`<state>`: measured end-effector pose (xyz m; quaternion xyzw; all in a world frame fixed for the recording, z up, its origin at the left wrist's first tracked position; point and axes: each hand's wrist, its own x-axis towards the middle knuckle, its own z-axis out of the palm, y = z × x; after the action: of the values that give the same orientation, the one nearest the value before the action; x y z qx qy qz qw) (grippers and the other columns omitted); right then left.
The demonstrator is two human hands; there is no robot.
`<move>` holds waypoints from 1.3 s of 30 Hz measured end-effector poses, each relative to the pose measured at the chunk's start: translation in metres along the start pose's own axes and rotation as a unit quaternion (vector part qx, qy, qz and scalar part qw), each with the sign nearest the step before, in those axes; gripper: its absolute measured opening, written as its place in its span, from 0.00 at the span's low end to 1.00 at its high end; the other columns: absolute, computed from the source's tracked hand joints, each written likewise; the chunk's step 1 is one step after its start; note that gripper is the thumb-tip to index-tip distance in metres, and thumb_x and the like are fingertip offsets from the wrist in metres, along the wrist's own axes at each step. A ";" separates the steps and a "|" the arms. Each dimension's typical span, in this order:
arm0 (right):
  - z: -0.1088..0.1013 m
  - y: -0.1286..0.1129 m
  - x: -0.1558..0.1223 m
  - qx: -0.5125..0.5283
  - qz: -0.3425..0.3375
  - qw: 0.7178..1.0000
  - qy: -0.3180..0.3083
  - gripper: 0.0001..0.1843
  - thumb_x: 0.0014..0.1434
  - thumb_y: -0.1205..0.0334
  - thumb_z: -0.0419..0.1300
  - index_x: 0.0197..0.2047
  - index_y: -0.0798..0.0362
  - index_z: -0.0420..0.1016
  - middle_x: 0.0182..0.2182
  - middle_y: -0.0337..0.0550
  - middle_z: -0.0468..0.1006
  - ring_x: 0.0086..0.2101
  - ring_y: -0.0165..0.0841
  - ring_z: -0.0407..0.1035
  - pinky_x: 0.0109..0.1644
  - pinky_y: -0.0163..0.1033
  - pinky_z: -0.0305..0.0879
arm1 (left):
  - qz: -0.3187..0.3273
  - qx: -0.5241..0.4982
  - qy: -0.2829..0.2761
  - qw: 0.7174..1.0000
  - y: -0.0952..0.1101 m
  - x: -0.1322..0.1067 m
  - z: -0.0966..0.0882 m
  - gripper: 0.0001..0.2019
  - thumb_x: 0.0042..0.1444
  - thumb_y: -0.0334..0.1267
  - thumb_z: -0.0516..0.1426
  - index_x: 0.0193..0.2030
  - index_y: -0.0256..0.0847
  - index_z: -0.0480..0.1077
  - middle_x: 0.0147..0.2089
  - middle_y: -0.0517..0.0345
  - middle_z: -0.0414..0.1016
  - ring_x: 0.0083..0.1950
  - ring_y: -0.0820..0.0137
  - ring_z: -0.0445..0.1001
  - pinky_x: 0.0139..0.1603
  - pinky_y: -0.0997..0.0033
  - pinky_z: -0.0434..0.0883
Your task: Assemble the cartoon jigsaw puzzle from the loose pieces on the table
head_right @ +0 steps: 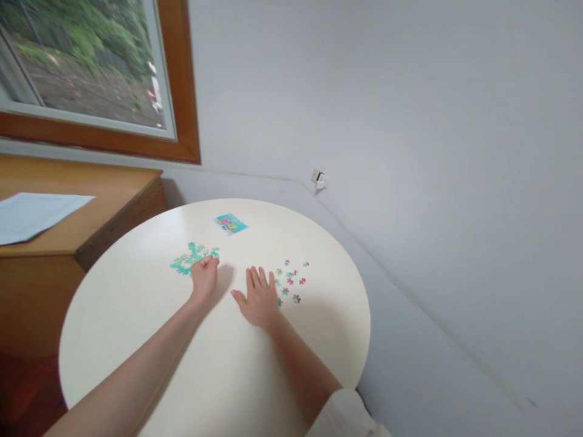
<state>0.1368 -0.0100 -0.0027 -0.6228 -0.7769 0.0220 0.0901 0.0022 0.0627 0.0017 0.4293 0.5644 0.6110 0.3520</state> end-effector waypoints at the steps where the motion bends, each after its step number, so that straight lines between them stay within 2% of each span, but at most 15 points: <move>1: -0.002 -0.001 0.001 0.007 0.000 1.000 -0.012 0.38 0.64 0.43 0.37 0.68 0.62 0.47 0.66 0.54 0.48 0.66 0.45 0.40 0.67 0.56 0.33 | 0.005 -0.003 0.003 1.000 0.001 0.000 0.000 0.12 0.60 0.40 0.55 0.46 0.35 0.69 0.45 0.54 0.71 0.42 0.66 0.72 0.41 0.63 0.73; 3: -0.018 -0.004 0.004 0.022 0.000 0.999 -0.039 0.38 0.64 0.43 0.36 0.68 0.62 0.46 0.66 0.54 0.47 0.66 0.46 0.39 0.67 0.57 0.33 | 0.018 -0.011 0.012 1.000 0.003 -0.001 -0.002 0.09 0.57 0.35 0.55 0.27 0.34 0.68 0.27 0.62 0.67 0.28 0.74 0.67 0.30 0.73 0.67; 5: -0.043 -0.008 0.009 0.029 -0.005 0.999 -0.039 0.39 0.64 0.41 0.36 0.68 0.61 0.44 0.67 0.54 0.44 0.66 0.47 0.37 0.66 0.59 0.31 | 0.031 -0.020 0.022 0.999 0.005 -0.002 -0.002 0.17 0.51 0.31 0.54 0.14 0.38 0.55 0.17 0.67 0.51 0.21 0.78 0.55 0.23 0.76 0.56; 9: -0.079 -0.012 0.016 0.005 0.001 0.993 0.117 0.39 0.65 0.43 0.34 0.69 0.61 0.34 0.68 0.52 0.36 0.67 0.43 0.28 0.67 0.57 0.26 | 0.046 -0.028 0.028 0.998 0.008 -0.002 -0.003 0.18 0.44 0.32 0.51 0.13 0.42 0.44 0.16 0.69 0.41 0.20 0.78 0.45 0.22 0.73 0.47; 11: -0.070 -0.011 0.015 0.006 0.015 0.992 0.127 0.38 0.65 0.44 0.35 0.69 0.61 0.35 0.68 0.52 0.39 0.67 0.42 0.29 0.67 0.57 0.28 | 0.049 -0.029 0.028 0.998 0.009 -0.002 -0.003 0.17 0.43 0.33 0.51 0.13 0.42 0.43 0.16 0.69 0.40 0.20 0.77 0.44 0.23 0.72 0.45; 14: -0.030 -0.007 0.007 0.022 0.019 0.999 0.026 0.36 0.65 0.45 0.36 0.68 0.61 0.46 0.66 0.54 0.49 0.66 0.43 0.40 0.67 0.55 0.33 | 0.051 -0.030 0.024 0.998 0.010 -0.002 -0.003 0.16 0.42 0.34 0.50 0.13 0.43 0.43 0.16 0.69 0.41 0.20 0.77 0.43 0.23 0.72 0.45; 17: -0.001 -0.004 0.002 0.019 0.019 0.999 0.019 0.37 0.65 0.44 0.37 0.67 0.63 0.48 0.66 0.55 0.48 0.66 0.44 0.40 0.67 0.55 0.32 | 0.056 -0.030 0.022 0.998 0.011 -0.002 -0.003 0.15 0.41 0.35 0.49 0.14 0.43 0.43 0.16 0.69 0.41 0.20 0.77 0.43 0.23 0.72 0.44; 19: -0.003 -0.004 0.003 0.024 0.021 0.999 0.000 0.38 0.65 0.44 0.37 0.67 0.63 0.47 0.66 0.54 0.47 0.66 0.44 0.39 0.67 0.55 0.31 | 0.058 -0.030 0.023 0.998 0.012 -0.003 -0.003 0.15 0.41 0.35 0.50 0.14 0.43 0.43 0.16 0.69 0.41 0.20 0.77 0.43 0.23 0.72 0.44; 22: -0.034 -0.007 0.010 0.042 0.025 0.998 -0.050 0.40 0.64 0.42 0.36 0.68 0.63 0.45 0.66 0.55 0.46 0.66 0.46 0.38 0.66 0.58 0.32 | 0.056 -0.028 0.025 0.998 0.012 -0.004 -0.004 0.16 0.42 0.35 0.50 0.13 0.43 0.43 0.16 0.69 0.41 0.20 0.77 0.43 0.23 0.72 0.45; 26: -0.070 -0.008 0.016 0.026 0.020 0.997 0.075 0.40 0.64 0.42 0.35 0.69 0.60 0.36 0.68 0.50 0.37 0.67 0.43 0.30 0.67 0.57 0.26 | 0.054 -0.024 0.024 0.998 0.012 -0.003 -0.004 0.16 0.43 0.35 0.50 0.13 0.43 0.44 0.16 0.69 0.41 0.20 0.77 0.43 0.23 0.72 0.46; 28: -0.062 -0.008 0.012 0.018 0.028 0.995 0.098 0.39 0.64 0.43 0.37 0.69 0.60 0.36 0.68 0.51 0.39 0.67 0.43 0.30 0.67 0.57 0.27 | 0.054 -0.022 0.024 0.998 0.011 -0.002 -0.004 0.16 0.43 0.34 0.50 0.13 0.43 0.44 0.16 0.68 0.41 0.20 0.77 0.43 0.23 0.72 0.46; 31: -0.027 -0.006 0.002 0.027 0.022 0.999 0.025 0.36 0.65 0.45 0.39 0.68 0.60 0.46 0.66 0.53 0.49 0.66 0.44 0.41 0.67 0.56 0.34 | 0.057 -0.021 0.022 0.998 0.011 -0.003 -0.003 0.16 0.43 0.34 0.50 0.14 0.43 0.43 0.16 0.68 0.41 0.20 0.77 0.43 0.23 0.72 0.45; 34: -0.003 -0.005 -0.002 0.036 0.030 0.999 0.016 0.36 0.65 0.45 0.40 0.67 0.61 0.48 0.66 0.54 0.49 0.65 0.45 0.41 0.67 0.57 0.32 | 0.059 -0.021 0.018 0.998 0.012 -0.005 -0.003 0.16 0.43 0.33 0.49 0.14 0.43 0.43 0.17 0.68 0.40 0.20 0.77 0.43 0.23 0.71 0.45; 37: -0.014 0.002 0.005 0.075 0.030 0.997 -0.006 0.34 0.66 0.48 0.40 0.67 0.62 0.48 0.66 0.54 0.50 0.65 0.44 0.43 0.66 0.56 0.35 | 0.056 -0.018 0.019 0.998 0.011 -0.005 -0.003 0.17 0.44 0.31 0.50 0.14 0.43 0.43 0.16 0.68 0.40 0.20 0.77 0.44 0.23 0.72 0.46; 39: -0.034 0.014 0.013 0.098 0.051 0.993 0.050 0.30 0.67 0.52 0.39 0.67 0.59 0.49 0.65 0.53 0.53 0.64 0.42 0.46 0.65 0.54 0.39 | 0.051 -0.012 0.022 0.998 0.008 -0.003 -0.002 0.19 0.45 0.30 0.51 0.14 0.42 0.43 0.16 0.68 0.40 0.19 0.77 0.45 0.22 0.73 0.47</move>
<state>0.1528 0.0029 0.0299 -0.6505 -0.7325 0.0716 0.1877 0.0018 0.0578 0.0091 0.4393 0.5419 0.6443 0.3133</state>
